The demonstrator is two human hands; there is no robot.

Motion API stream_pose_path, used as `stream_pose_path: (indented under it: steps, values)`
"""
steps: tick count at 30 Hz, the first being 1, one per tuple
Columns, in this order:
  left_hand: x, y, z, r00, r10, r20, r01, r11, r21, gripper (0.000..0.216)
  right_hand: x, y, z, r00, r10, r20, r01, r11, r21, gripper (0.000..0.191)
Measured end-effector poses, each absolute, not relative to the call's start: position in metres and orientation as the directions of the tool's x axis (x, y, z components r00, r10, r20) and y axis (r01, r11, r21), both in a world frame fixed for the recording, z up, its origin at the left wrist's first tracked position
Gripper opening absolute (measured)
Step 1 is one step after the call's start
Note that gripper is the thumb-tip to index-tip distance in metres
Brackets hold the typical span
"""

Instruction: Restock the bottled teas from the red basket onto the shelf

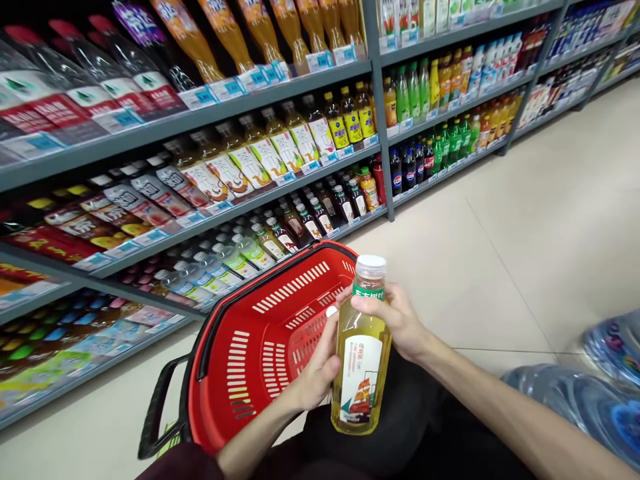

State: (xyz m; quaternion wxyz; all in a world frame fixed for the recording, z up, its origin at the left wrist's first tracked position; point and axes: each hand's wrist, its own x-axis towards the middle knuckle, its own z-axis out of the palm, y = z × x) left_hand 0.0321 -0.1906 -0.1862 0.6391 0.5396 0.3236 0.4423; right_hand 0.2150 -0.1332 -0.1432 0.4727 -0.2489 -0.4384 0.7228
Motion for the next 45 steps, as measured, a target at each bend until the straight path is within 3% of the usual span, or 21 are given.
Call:
stream_pose_path:
  steps: [4, 7, 10, 14, 18, 22, 27, 32, 39, 45]
  values:
    - [0.016, -0.171, -0.158, 0.248, 0.958, 0.146, 0.131, -0.182, 0.975, 0.042, 0.208, -0.13, -0.147, -0.328, 0.944, 0.044, -0.457, -0.117, -0.882, 0.032]
    - [0.005, -0.145, -0.118, 0.143, 0.949, 0.281, 0.285, -0.311, 0.907, 0.039, 0.207, -0.128, -0.148, -0.304, 0.953, 0.002, -0.438, -0.139, -0.888, 0.035]
    - [0.007, -0.115, -0.075, 0.431, 0.866, 0.255, 0.443, -0.449, 0.776, 0.042, 0.206, -0.128, -0.148, -0.347, 0.936, -0.051, -0.431, -0.208, -0.878, 0.036]
    - [0.031, -0.076, -0.048, 0.77, 0.615, 0.172, 0.38, -0.657, 0.651, 0.039, 0.203, -0.131, -0.152, -0.367, 0.928, -0.069, -0.402, -0.225, -0.888, 0.031]
    - [0.06, -0.052, -0.056, 0.887, 0.461, 0.012, 0.38, -0.746, 0.547, 0.038, 0.203, -0.127, -0.158, -0.402, 0.908, -0.116, -0.385, -0.283, -0.878, 0.025]
    - [0.081, -0.046, -0.066, 0.848, 0.529, 0.013, 0.465, -0.757, 0.459, 0.036, 0.216, -0.116, -0.158, -0.467, 0.879, -0.101, -0.364, -0.295, -0.884, 0.023]
    - [0.101, -0.052, -0.061, 0.762, 0.633, 0.139, 0.559, -0.751, 0.352, 0.034, 0.239, -0.105, -0.145, -0.571, 0.814, -0.102, -0.331, -0.342, -0.88, 0.031]
    - [0.113, -0.049, -0.061, 0.767, 0.6, 0.227, 0.511, -0.786, 0.349, 0.028, 0.25, -0.1, -0.144, -0.643, 0.765, -0.035, -0.348, -0.332, -0.877, 0.032]
    - [0.109, -0.053, -0.061, 0.757, 0.586, 0.289, 0.542, -0.81, 0.223, 0.026, 0.256, -0.094, -0.156, -0.718, 0.687, 0.111, -0.349, -0.217, -0.912, 0.033]
    - [0.092, -0.081, -0.05, 0.781, 0.505, 0.368, 0.474, -0.862, 0.177, 0.031, 0.258, -0.095, -0.149, -0.801, 0.571, 0.182, -0.248, -0.039, -0.968, 0.054]
